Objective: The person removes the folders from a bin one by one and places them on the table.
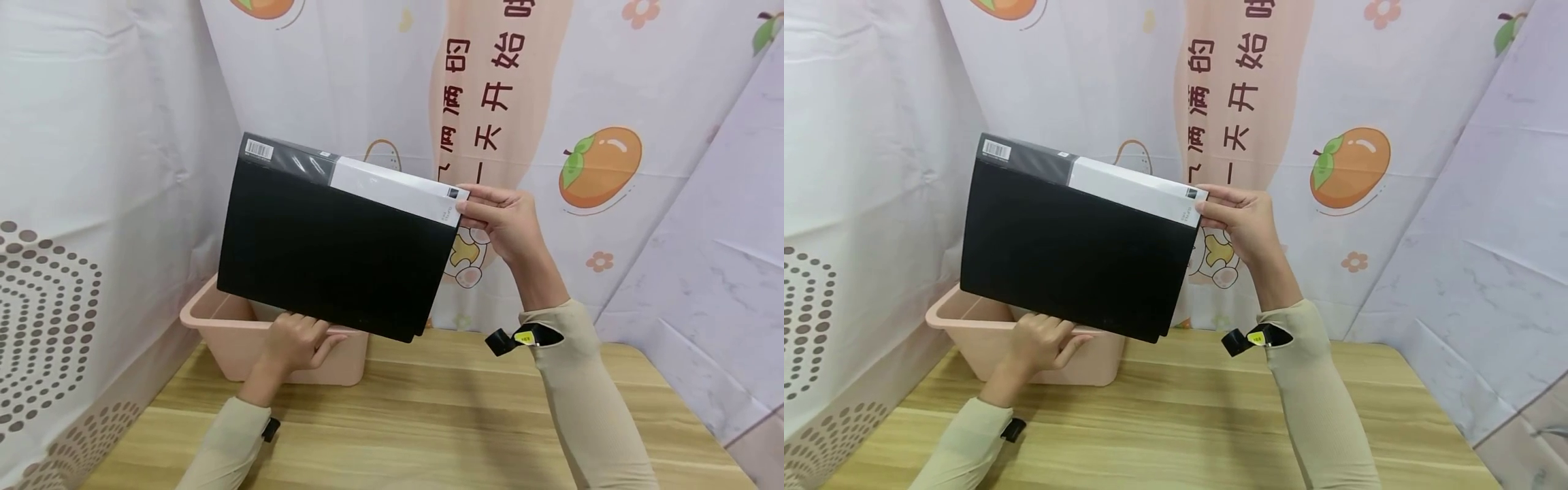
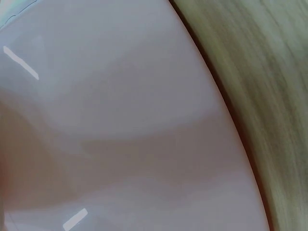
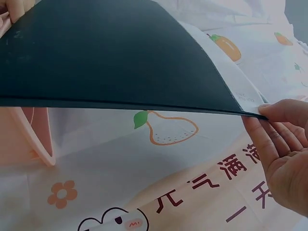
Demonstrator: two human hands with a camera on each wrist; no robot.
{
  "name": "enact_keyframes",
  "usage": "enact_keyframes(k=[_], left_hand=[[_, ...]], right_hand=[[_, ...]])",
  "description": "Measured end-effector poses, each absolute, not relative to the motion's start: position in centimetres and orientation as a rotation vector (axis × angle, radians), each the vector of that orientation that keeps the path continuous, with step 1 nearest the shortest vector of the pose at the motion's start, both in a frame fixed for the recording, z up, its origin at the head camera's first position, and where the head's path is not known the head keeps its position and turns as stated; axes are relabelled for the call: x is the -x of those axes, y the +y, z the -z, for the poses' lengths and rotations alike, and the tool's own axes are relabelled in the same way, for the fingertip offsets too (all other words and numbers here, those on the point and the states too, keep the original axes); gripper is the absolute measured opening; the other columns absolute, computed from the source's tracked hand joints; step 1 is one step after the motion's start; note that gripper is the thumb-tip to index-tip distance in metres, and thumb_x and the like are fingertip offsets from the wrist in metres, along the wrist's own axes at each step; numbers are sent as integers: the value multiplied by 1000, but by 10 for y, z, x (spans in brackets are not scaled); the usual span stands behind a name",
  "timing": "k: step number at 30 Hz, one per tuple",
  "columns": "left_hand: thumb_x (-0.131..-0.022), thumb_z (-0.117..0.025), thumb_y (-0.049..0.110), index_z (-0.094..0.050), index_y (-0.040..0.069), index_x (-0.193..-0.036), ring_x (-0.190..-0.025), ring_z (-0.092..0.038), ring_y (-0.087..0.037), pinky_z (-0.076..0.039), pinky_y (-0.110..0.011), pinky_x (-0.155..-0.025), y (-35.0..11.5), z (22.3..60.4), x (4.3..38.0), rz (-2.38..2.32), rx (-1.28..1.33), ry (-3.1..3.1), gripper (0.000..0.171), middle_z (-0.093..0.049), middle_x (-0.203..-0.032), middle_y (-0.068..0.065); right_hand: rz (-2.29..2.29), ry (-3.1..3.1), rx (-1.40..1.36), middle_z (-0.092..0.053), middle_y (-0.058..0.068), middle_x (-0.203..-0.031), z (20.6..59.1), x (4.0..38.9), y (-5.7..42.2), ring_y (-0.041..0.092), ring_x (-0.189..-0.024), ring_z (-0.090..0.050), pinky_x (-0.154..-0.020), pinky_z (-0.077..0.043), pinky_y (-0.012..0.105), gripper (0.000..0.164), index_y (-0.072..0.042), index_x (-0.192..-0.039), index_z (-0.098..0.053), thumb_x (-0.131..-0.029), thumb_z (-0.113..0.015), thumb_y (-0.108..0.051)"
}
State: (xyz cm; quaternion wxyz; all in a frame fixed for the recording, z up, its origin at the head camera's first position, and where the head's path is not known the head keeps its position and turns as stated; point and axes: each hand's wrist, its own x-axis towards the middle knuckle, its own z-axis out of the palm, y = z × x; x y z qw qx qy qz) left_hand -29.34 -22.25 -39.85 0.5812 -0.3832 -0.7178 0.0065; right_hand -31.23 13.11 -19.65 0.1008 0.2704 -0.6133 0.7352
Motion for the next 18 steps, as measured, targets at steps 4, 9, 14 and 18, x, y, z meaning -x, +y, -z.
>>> enact_keyframes(k=[4,9,14,18], left_hand=[[-105,-43,49,-50,14,-61,-37,-27,-8,-20,-22,-36,-221,398,293,0,896,-1663,57,-36,-46,3],[-105,-44,48,-47,14,-58,-37,-26,-8,-20,-22,-36,-220,398,293,1,896,-1655,58,-35,-46,3],[-105,-45,49,-47,14,-58,-36,-25,-9,-19,-23,-36,-221,398,294,5,898,-1653,58,-35,-45,3],[-104,-46,50,-47,14,-58,-36,-24,-9,-16,-22,-37,-220,401,298,19,891,-1625,59,-33,-45,3]], right_hand=[[-2170,-1814,-775,-78,5,-100,197,312,132,18,-89,-75,-73,-61,25,23,-4,-107,-79,-88,-73,6],[-2175,-1803,-762,-77,5,-99,201,316,139,17,-86,-75,-71,-60,24,23,-5,-106,-80,-88,-73,7],[-2212,-1769,-765,-78,6,-100,211,319,152,17,-85,-76,-72,-61,25,23,-4,-105,-79,-89,-70,8],[-2226,-1761,-755,-78,6,-99,221,322,164,16,-84,-76,-73,-61,25,23,-5,-106,-79,-91,-68,8]])
